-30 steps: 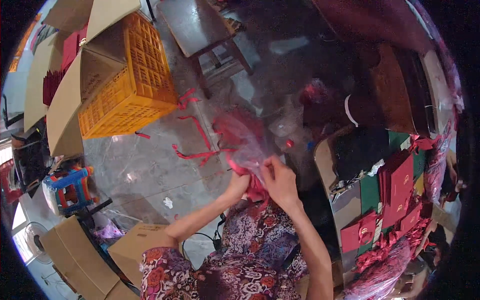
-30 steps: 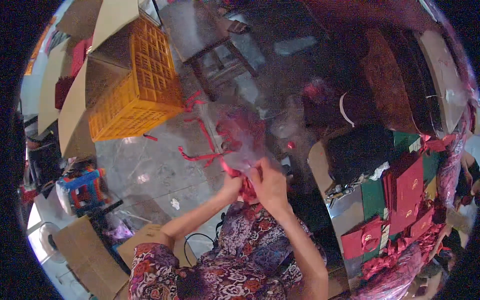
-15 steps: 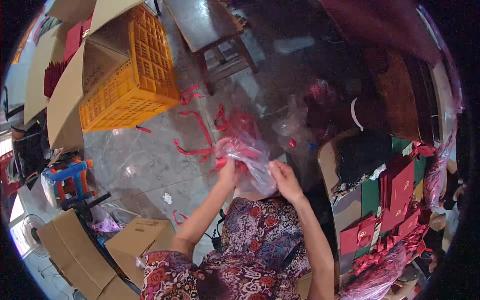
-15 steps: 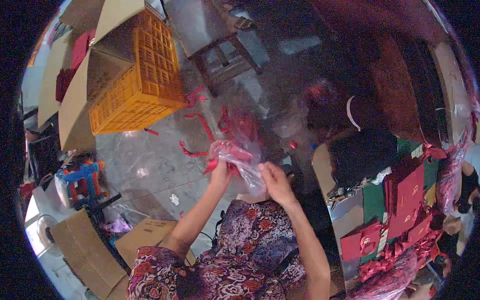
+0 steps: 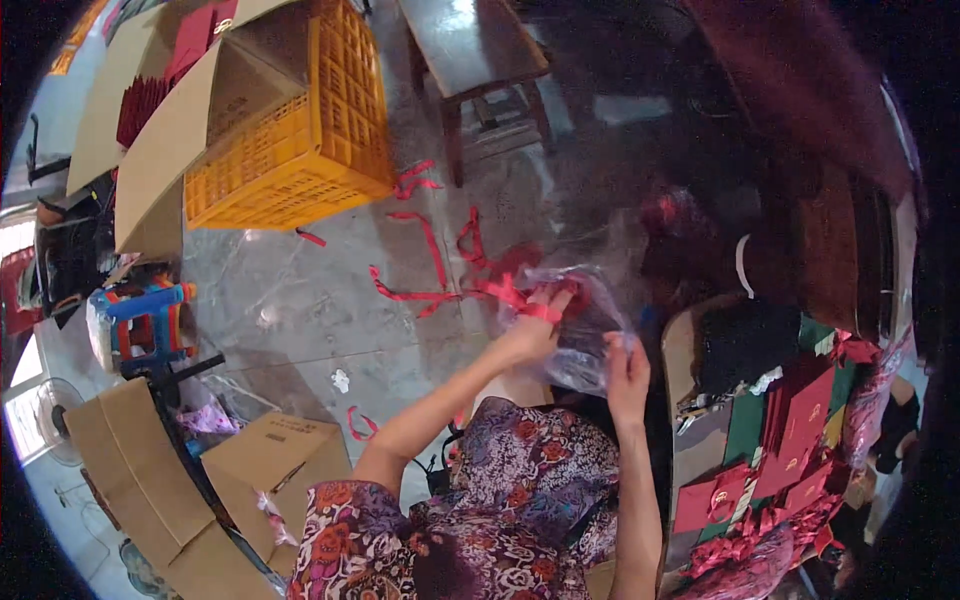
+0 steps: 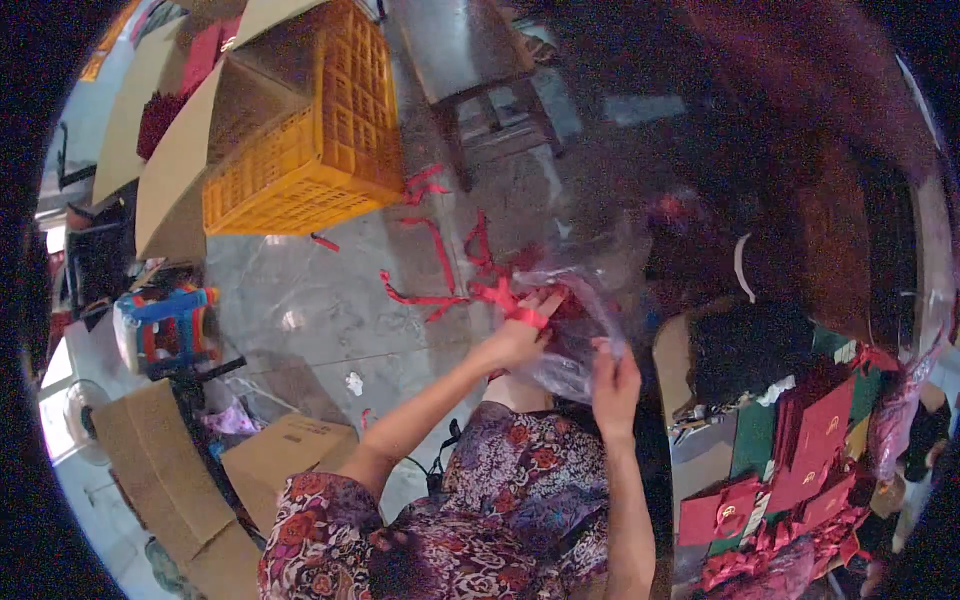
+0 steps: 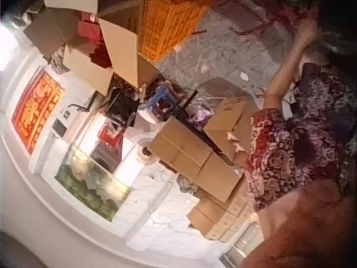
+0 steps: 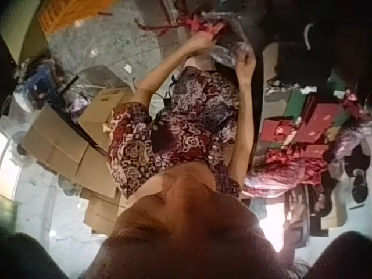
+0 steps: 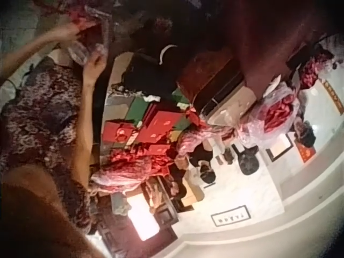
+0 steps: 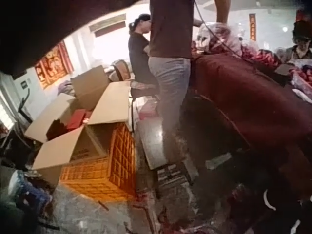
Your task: The person removes red ribbons from a plastic bag, then threads a ribbon through the holes of a red gift bag and ties it into a bow. They repeat this process, threading and tying ribbons onto additional red gift bags one at a time.
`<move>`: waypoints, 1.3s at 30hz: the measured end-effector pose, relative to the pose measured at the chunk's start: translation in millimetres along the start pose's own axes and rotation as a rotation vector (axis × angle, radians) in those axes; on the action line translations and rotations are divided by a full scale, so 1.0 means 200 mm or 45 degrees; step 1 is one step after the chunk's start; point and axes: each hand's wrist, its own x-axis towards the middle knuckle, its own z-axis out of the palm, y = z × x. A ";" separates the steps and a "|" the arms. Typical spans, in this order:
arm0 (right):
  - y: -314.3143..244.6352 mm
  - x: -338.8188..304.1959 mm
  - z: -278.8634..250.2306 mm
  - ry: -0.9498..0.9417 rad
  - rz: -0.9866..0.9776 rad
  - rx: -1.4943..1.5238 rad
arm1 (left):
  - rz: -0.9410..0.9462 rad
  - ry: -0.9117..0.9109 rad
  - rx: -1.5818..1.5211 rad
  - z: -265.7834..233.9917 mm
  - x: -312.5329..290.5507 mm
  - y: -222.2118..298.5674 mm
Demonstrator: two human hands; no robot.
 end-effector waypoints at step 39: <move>0.05 -0.23 0.10 -0.065 -0.070 -0.118 | 0.033 -0.090 -0.401 -0.54 -0.37 -0.08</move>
